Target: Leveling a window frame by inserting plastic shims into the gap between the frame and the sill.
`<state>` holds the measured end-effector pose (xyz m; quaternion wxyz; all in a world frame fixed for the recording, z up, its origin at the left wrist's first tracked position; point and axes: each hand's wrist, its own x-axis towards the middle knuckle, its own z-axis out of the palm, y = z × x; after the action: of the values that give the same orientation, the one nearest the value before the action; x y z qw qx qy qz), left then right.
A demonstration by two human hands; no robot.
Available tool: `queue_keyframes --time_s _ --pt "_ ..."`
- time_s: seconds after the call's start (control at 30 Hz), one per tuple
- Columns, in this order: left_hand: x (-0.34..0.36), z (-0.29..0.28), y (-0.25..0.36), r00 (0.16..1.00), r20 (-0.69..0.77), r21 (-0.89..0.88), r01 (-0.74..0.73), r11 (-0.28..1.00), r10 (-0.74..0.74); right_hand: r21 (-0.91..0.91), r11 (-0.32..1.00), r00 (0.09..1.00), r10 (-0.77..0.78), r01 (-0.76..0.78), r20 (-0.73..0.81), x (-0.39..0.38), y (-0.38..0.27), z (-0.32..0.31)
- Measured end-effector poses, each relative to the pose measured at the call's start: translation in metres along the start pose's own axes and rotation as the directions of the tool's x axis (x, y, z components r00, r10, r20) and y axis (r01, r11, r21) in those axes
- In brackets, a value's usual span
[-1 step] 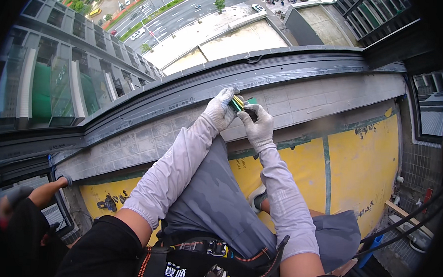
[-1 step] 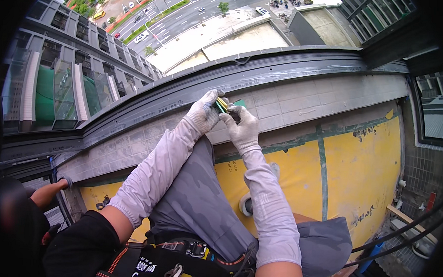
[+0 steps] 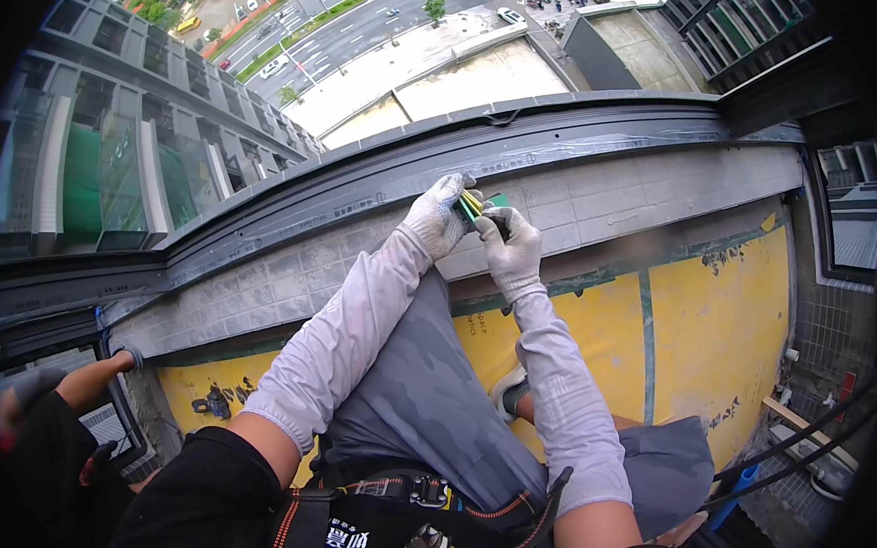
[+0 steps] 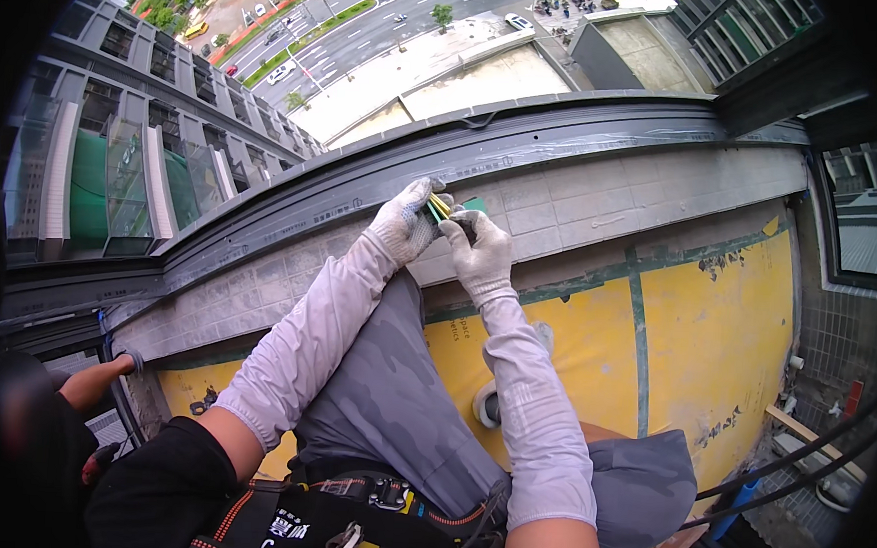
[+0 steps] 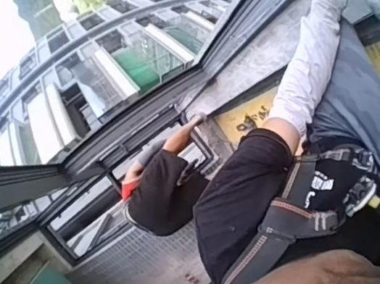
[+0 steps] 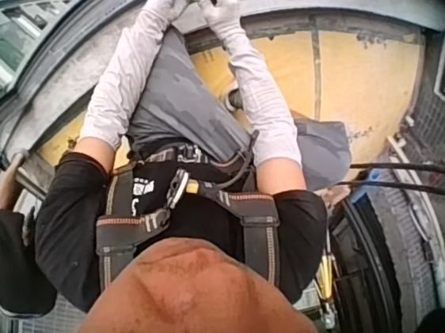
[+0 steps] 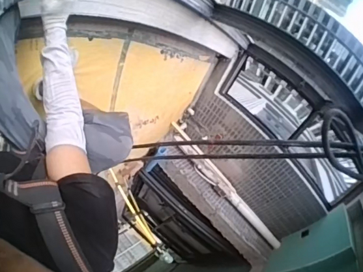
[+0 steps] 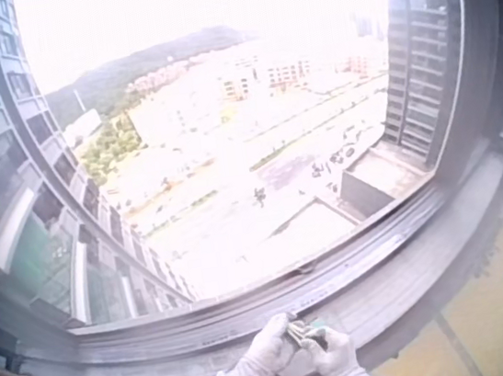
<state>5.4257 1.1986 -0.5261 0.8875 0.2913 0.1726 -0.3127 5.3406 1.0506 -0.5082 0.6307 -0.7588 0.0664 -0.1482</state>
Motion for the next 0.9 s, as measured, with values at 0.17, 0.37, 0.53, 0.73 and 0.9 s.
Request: queue_keyframes --time_s 0.17,0.37,0.53,0.73,0.9 --pt "0.000 0.011 -0.004 1.000 -0.019 0.115 -0.005 0.993 0.007 0.163 0.947 0.961 0.276 -0.277 0.031 0.000 0.005 -0.003" --pt "0.001 0.002 -0.006 1.000 -0.018 0.160 0.014 0.987 -0.011 -0.150 0.984 0.995 0.099 -0.097 0.004 0.001 0.003 -0.006" --pt "0.000 0.006 -0.024 0.978 -0.207 0.270 0.074 0.960 -0.017 -0.296 0.953 0.998 0.060 -0.062 -0.016 -0.006 0.007 -0.010" --pt "0.002 0.001 -0.052 0.907 -0.421 0.216 0.122 0.969 -0.020 -0.373 0.912 0.985 0.155 -0.170 -0.070 -0.020 0.020 -0.009" --pt "0.011 -0.006 -0.056 0.918 -0.373 -0.001 0.146 0.989 -0.136 -0.261 0.938 0.972 0.205 -0.228 -0.114 -0.022 0.024 -0.016"
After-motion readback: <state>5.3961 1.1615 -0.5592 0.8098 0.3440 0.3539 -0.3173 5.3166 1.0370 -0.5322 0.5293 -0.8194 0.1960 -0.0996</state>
